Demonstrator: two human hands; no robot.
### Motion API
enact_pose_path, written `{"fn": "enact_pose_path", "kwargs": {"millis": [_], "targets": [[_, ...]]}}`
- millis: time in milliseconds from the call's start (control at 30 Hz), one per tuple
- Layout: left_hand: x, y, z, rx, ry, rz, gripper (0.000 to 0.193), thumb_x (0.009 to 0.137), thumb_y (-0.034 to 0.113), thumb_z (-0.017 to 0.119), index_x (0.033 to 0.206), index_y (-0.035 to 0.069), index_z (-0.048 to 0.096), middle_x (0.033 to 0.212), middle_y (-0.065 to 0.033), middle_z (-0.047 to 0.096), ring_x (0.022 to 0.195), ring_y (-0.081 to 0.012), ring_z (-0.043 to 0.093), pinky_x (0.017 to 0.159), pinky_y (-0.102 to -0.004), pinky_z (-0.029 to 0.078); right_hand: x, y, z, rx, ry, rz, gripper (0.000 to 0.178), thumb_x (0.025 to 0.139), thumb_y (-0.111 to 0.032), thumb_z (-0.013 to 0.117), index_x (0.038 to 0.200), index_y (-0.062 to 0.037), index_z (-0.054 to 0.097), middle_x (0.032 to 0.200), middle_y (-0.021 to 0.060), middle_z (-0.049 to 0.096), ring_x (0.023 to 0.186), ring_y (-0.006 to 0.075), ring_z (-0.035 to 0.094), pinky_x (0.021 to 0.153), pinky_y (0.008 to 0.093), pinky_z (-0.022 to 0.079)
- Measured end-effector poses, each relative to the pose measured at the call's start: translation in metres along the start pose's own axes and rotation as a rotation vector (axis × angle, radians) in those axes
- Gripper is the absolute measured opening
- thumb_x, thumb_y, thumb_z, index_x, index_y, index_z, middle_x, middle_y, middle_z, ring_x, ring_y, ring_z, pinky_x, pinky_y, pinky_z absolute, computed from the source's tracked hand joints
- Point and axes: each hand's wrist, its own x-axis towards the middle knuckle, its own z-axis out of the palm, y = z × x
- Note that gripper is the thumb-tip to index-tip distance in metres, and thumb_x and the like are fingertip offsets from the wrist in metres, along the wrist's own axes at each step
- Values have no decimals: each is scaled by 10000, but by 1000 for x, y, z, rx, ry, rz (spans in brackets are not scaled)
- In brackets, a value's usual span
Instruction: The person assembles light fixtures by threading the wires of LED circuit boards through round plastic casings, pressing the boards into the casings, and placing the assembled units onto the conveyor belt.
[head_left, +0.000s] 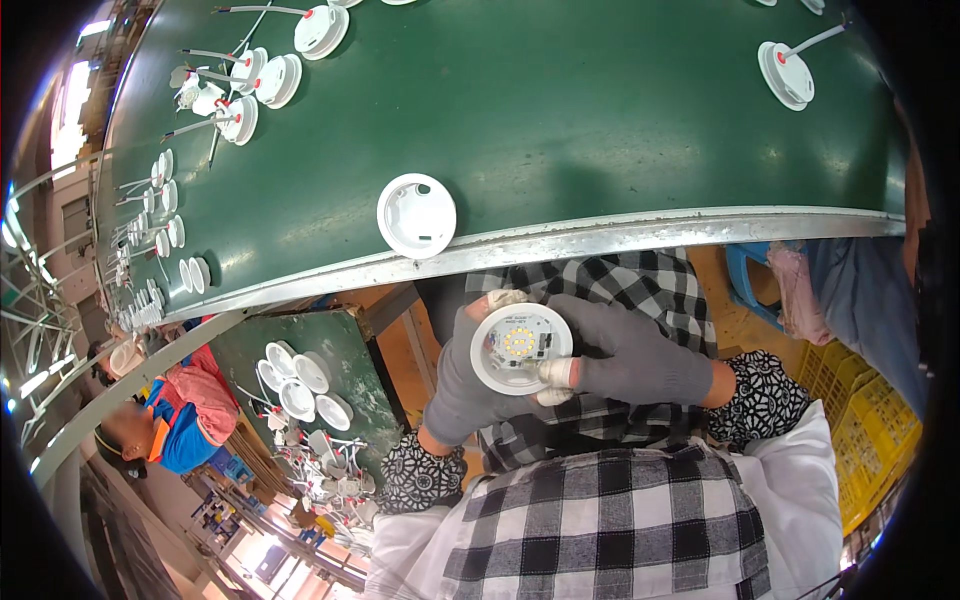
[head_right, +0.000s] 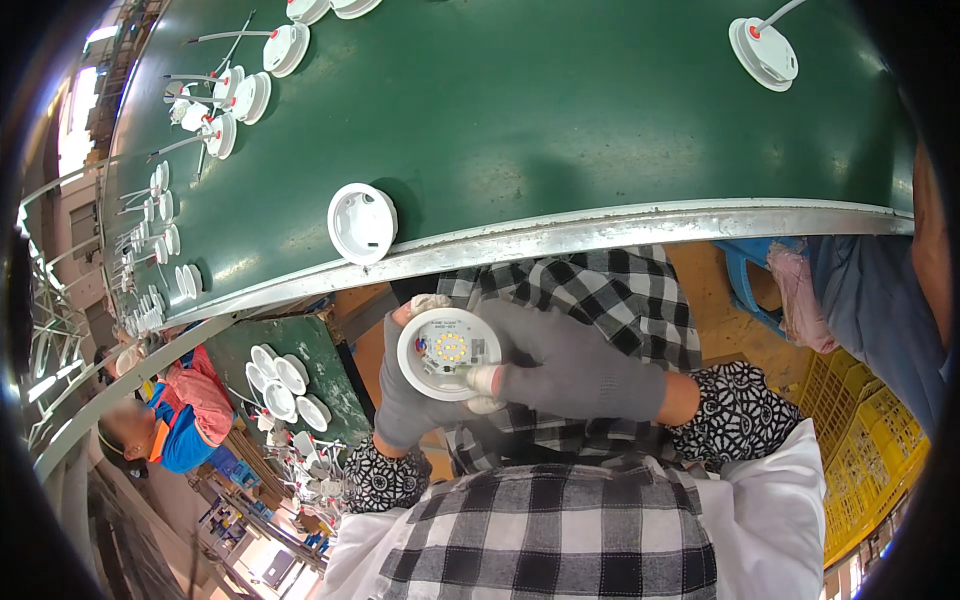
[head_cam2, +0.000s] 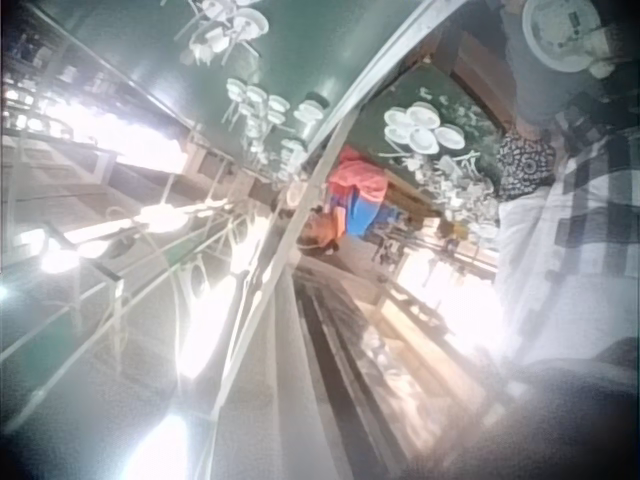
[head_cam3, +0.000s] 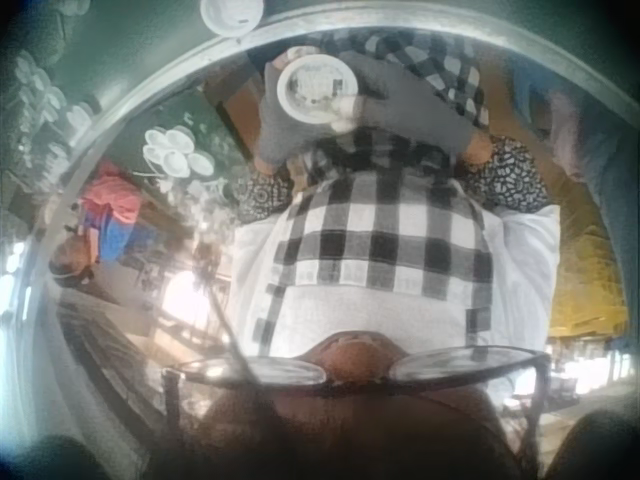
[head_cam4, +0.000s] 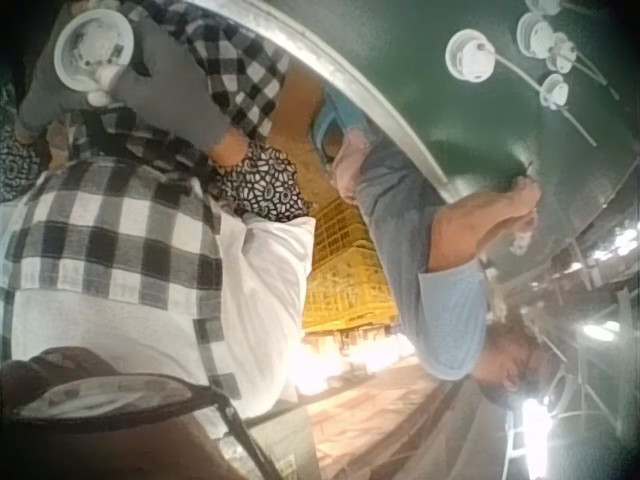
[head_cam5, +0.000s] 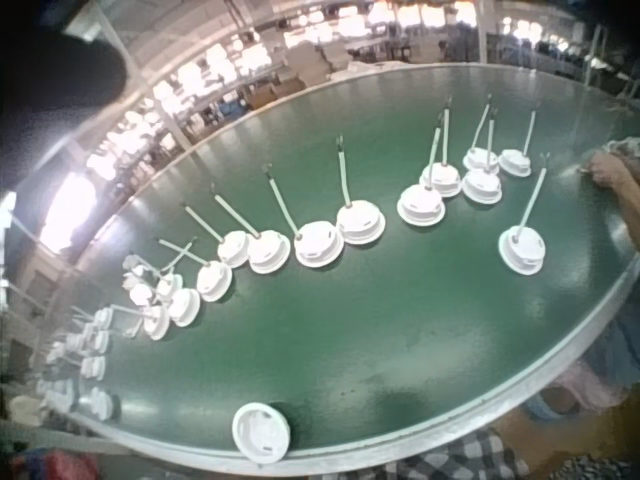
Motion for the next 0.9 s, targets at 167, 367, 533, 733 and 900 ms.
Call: {"fn": "enact_pose_path", "kwargs": {"millis": [167, 367, 533, 733, 900], "targets": [[-1, 8, 5, -254, -6, -211, 998, 505, 237, 945, 1238, 59, 291, 1114, -100, 556, 1004, -168, 599, 856, -315, 516, 0, -11, -8, 195, -99, 148, 388, 918, -261, 491, 1194, 10, 515, 928, 90, 598, 763, 114, 607, 712, 272, 504], [3, 5, 1, -158, -51, -42, 929, 546, 187, 919, 1227, 52, 303, 1082, -106, 591, 955, -177, 623, 836, -318, 524, 1, -13, -7, 163, -66, 141, 348, 937, -258, 477, 1136, 20, 546, 733, 39, 578, 647, 77, 580, 633, 239, 493], [-2, 5, 2, -177, -68, -117, 932, 535, 191, 922, 1230, 55, 315, 1090, -103, 583, 970, -178, 619, 846, -319, 522, -3, -12, -6, 157, -51, 134, 353, 952, -264, 454, 1138, 20, 549, 700, 39, 582, 629, 81, 584, 616, 239, 493], [-4, 6, 7, -15, 25, -51, 950, 529, 201, 924, 1246, 54, 318, 1128, -103, 555, 1011, -176, 600, 869, -315, 510, -6, -2, -9, 226, -59, 123, 394, 963, -268, 440, 1211, 24, 529, 682, 35, 589, 607, 79, 583, 588, 227, 488], [3, 3, 4, -114, -44, 13, 941, 537, 213, 925, 1244, 57, 324, 1140, -103, 550, 1008, -173, 599, 862, -310, 507, -3, -6, -14, 231, -69, 90, 408, 961, -271, 451, 1234, 25, 519, 698, 35, 601, 609, 77, 585, 577, 218, 485]]}}
